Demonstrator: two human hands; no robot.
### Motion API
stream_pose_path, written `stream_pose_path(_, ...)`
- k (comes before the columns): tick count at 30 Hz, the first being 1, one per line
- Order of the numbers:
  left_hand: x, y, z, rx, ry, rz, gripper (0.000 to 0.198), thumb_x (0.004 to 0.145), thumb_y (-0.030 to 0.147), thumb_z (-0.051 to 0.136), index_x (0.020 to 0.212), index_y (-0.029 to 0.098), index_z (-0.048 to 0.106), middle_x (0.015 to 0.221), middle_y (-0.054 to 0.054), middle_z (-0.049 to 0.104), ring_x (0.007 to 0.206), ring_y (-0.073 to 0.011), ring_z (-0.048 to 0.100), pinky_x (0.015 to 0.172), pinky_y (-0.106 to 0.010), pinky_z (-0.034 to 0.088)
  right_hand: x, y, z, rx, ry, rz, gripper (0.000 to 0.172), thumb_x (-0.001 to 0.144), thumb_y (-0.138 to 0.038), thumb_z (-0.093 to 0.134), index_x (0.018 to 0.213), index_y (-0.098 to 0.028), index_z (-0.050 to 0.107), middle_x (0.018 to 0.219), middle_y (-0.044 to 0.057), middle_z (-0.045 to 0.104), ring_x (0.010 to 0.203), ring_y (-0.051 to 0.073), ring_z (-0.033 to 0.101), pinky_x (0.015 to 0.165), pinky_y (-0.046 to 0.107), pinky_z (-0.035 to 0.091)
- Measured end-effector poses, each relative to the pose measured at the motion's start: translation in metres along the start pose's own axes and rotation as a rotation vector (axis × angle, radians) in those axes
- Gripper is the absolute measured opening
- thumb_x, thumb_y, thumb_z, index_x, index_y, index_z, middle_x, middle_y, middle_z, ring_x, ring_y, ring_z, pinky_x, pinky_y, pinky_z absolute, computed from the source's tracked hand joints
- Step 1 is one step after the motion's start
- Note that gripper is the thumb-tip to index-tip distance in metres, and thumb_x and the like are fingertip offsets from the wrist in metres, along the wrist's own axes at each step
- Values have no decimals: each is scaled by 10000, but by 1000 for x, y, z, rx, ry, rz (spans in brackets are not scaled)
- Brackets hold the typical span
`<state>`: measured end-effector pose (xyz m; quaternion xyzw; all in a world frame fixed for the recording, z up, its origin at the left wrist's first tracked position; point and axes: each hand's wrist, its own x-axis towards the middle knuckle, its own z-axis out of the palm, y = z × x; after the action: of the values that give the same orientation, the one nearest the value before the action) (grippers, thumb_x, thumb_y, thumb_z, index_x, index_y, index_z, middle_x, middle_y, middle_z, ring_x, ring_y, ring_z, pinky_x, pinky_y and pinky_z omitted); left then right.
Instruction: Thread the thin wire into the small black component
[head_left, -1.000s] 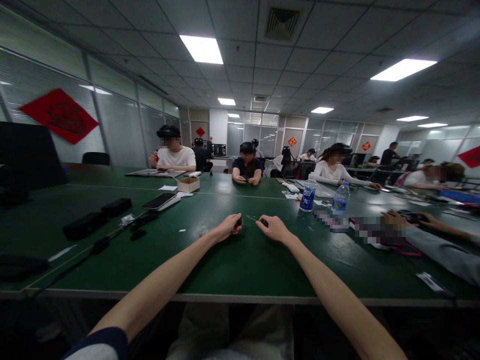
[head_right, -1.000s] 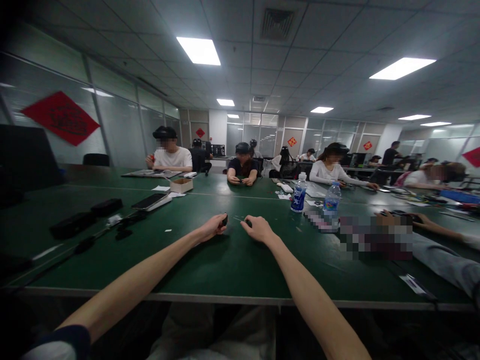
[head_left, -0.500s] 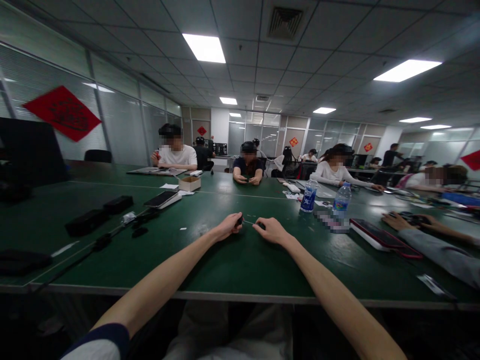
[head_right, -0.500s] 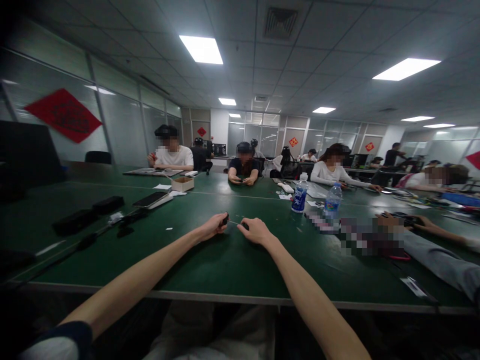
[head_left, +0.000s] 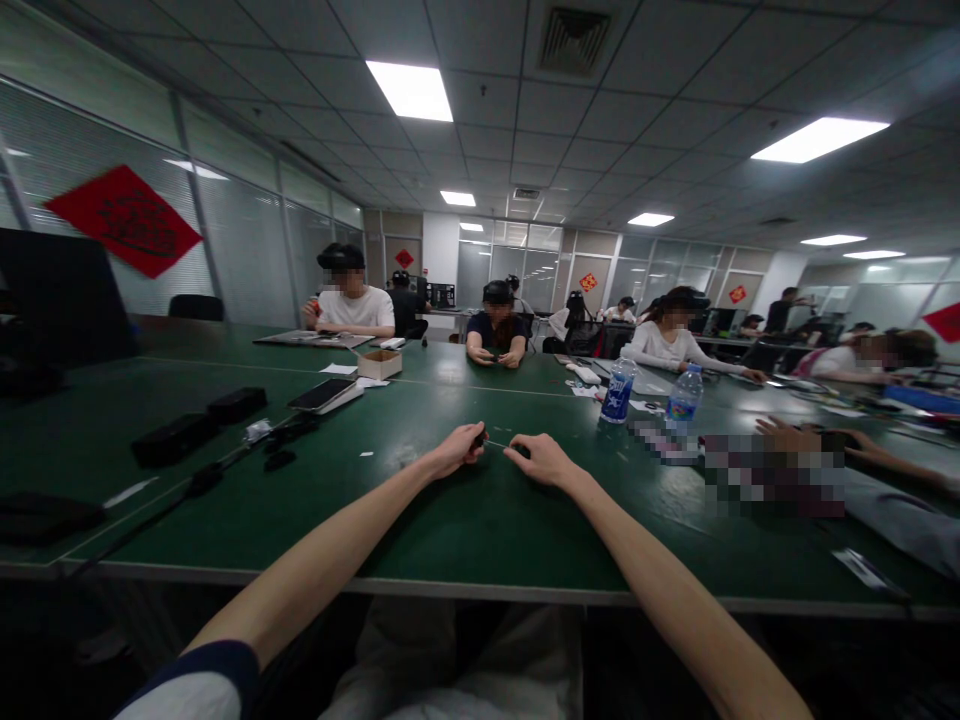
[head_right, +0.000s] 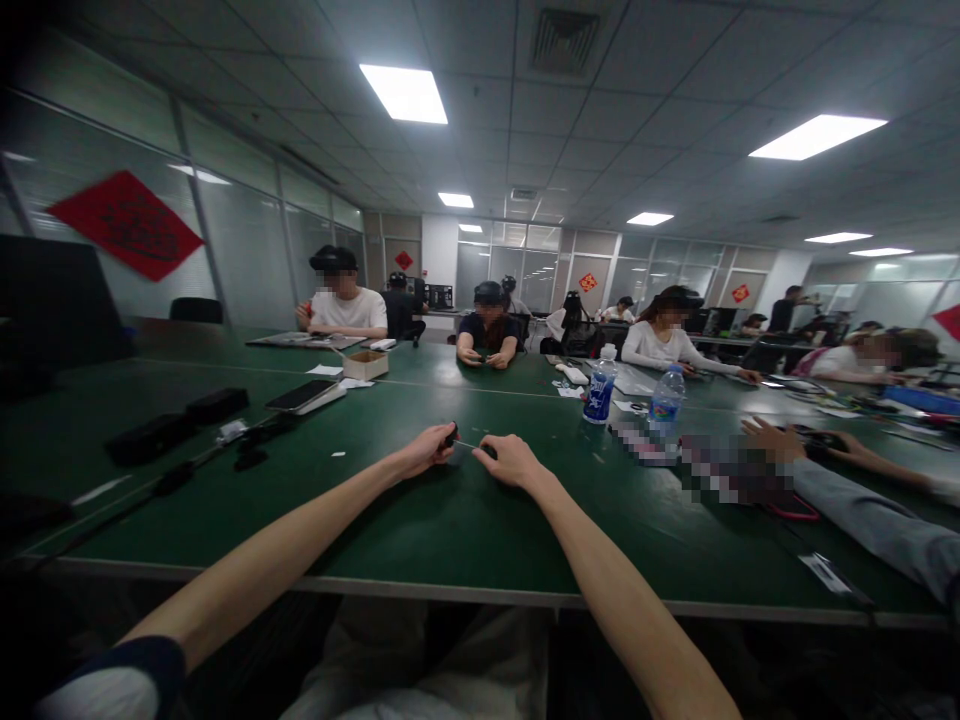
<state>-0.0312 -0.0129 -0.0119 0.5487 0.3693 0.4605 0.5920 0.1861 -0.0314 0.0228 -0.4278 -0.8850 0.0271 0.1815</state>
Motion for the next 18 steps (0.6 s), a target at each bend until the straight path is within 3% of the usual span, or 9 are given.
stream_pose_path(18, 3, -2, 1, 47, 33, 15, 405, 836, 555, 422, 830, 155, 482, 465, 60, 409, 368, -54, 295, 388, -175, 209, 3, 6, 6, -13, 49, -47, 410, 897, -530, 408, 1034, -230, 652, 906, 51, 683, 784, 171, 616, 684, 234, 408)
